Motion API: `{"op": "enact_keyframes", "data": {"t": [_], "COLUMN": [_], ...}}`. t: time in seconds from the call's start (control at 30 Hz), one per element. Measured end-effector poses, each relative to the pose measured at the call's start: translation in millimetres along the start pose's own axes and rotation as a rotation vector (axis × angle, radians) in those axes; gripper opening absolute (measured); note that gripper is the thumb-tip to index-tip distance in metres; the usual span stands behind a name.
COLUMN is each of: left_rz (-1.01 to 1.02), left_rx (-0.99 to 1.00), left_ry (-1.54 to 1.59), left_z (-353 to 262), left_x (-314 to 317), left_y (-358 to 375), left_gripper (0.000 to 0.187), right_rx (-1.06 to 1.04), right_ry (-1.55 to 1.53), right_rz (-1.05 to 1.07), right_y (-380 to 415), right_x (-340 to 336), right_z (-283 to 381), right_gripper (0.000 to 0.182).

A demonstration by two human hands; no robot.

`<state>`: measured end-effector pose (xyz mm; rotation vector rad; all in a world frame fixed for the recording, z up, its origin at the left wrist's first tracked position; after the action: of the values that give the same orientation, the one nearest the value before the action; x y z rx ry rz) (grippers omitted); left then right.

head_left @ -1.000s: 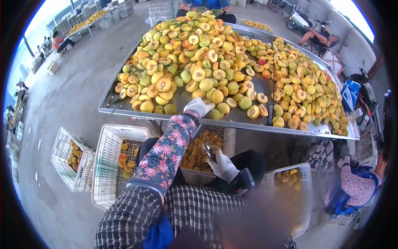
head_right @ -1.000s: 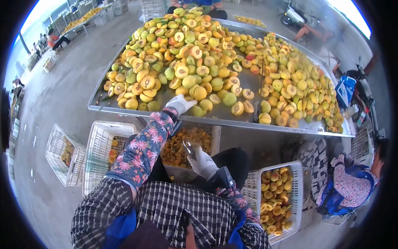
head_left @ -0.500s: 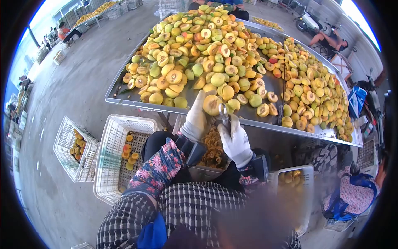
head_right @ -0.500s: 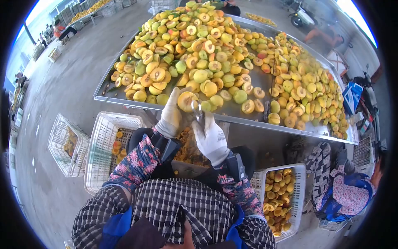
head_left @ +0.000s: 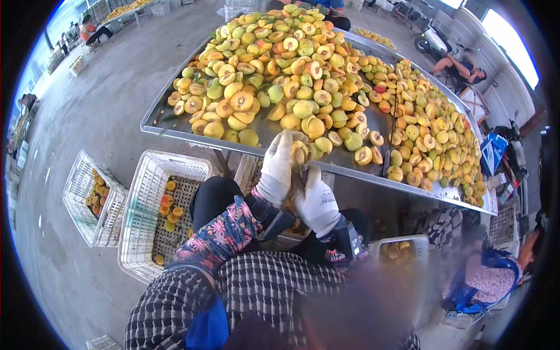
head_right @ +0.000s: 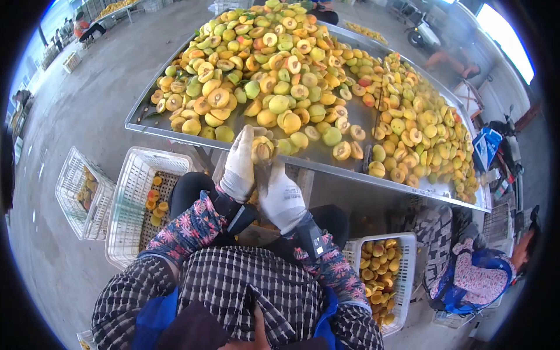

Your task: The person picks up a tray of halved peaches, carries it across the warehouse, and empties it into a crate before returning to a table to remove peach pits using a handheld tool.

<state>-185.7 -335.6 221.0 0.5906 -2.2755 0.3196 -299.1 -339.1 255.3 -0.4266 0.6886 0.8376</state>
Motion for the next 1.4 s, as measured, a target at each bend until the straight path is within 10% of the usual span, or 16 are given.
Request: {"op": "enact_keyframes", "data": {"t": [0.43,0.67,0.83,0.93,1.13,1.4], "left_rz": [0.13,0.18,0.167,0.195,0.236,0.08], "left_rx": [-0.296,-0.061,-0.229,-0.316,-0.309,-0.375], "left_ry": [-0.251,-0.195,-0.386,-0.404,-0.258,-0.149], "left_z": [23,9,15,27,32,45], "left_x": [-16,-10,-12,-16,-9,-10], "left_y": [-10,-7,-6,-7,-6,1], "left_gripper": [0.031,0.051,0.053,0.052,0.052,0.047], "right_rx": [0.023,0.101,0.062,-0.231,0.328,0.341], "right_ry": [-0.014,-0.792,0.049,-0.162,-1.357,-1.601], "right_rz": [0.223,0.33,0.294,0.103,0.532,0.441], "right_y": [6,5,3,8,27,31], "right_x": [20,41,30,31,67,70], "right_z": [-23,-38,-34,-30,-35,-45], "right_gripper": [0.031,0.019,0.04,0.041,0.02,0.019]}}
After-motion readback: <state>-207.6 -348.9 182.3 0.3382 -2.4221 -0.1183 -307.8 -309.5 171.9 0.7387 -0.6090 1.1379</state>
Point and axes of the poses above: each hand's wrist, its own y-axis away from the middle knuckle, its own x-axis out of the palm, z = x × y, the point moved 10 cm from there along -y, towards the middle knuckle, and after that the axes turned 11 degrees about z, right-handed, at the moved point
